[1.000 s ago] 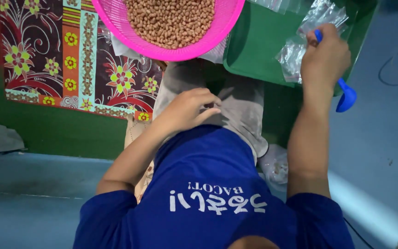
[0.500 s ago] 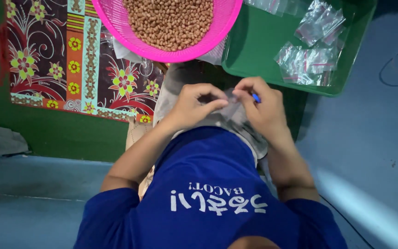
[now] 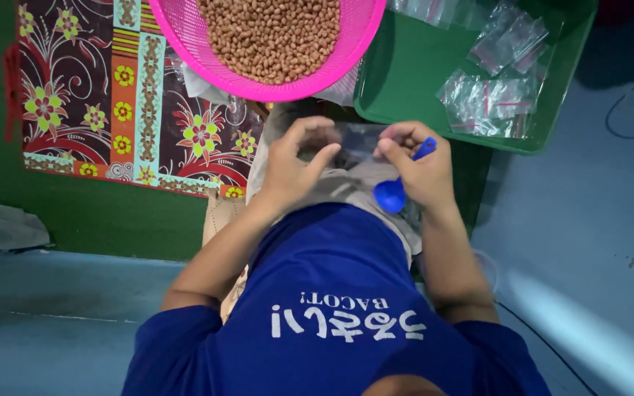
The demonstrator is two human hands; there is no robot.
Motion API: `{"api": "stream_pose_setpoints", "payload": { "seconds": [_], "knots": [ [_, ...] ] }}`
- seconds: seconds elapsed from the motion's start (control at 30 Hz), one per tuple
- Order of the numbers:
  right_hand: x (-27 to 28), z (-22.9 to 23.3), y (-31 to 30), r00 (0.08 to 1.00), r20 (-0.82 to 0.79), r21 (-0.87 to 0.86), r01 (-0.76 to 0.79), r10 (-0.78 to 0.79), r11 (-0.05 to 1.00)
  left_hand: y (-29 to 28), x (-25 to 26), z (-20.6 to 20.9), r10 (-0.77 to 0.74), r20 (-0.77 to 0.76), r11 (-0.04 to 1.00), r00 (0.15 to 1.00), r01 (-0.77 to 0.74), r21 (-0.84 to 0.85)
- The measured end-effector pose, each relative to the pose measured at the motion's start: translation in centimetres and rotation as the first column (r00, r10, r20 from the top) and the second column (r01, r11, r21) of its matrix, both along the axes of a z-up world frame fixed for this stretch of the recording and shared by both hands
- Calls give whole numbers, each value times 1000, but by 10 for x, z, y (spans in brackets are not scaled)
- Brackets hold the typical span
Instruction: Packaging peanuts from a large bowl into small individual plastic bags using a scoop.
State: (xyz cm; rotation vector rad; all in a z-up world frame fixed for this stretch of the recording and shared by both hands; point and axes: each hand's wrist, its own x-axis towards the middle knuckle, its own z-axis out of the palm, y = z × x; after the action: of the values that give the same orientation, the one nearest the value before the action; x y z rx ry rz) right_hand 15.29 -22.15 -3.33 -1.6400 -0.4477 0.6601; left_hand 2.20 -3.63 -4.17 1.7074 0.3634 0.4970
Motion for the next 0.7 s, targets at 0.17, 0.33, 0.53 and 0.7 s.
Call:
{"api": "stream_pose_setpoints", "payload": {
  "seconds": [0.17,0.33,0.53,0.7],
  "knots": [
    [-5,21,9,863,477,-85,-146,168,986,7,1,25,-124,163,891,979,38,453],
    [-7,21,12,799,518,-153,-264,304,952,3,1,28,-250,46,824,967,188,534],
    [-5,10,9,792,573,-124,-168,209,978,8,-3,22,-277,-131,882,952,306,358],
    [-20,-3,7,901,430,-191,37,50,981,2,-4,-4,-204,-201,975,958,216,41]
  ]
}}
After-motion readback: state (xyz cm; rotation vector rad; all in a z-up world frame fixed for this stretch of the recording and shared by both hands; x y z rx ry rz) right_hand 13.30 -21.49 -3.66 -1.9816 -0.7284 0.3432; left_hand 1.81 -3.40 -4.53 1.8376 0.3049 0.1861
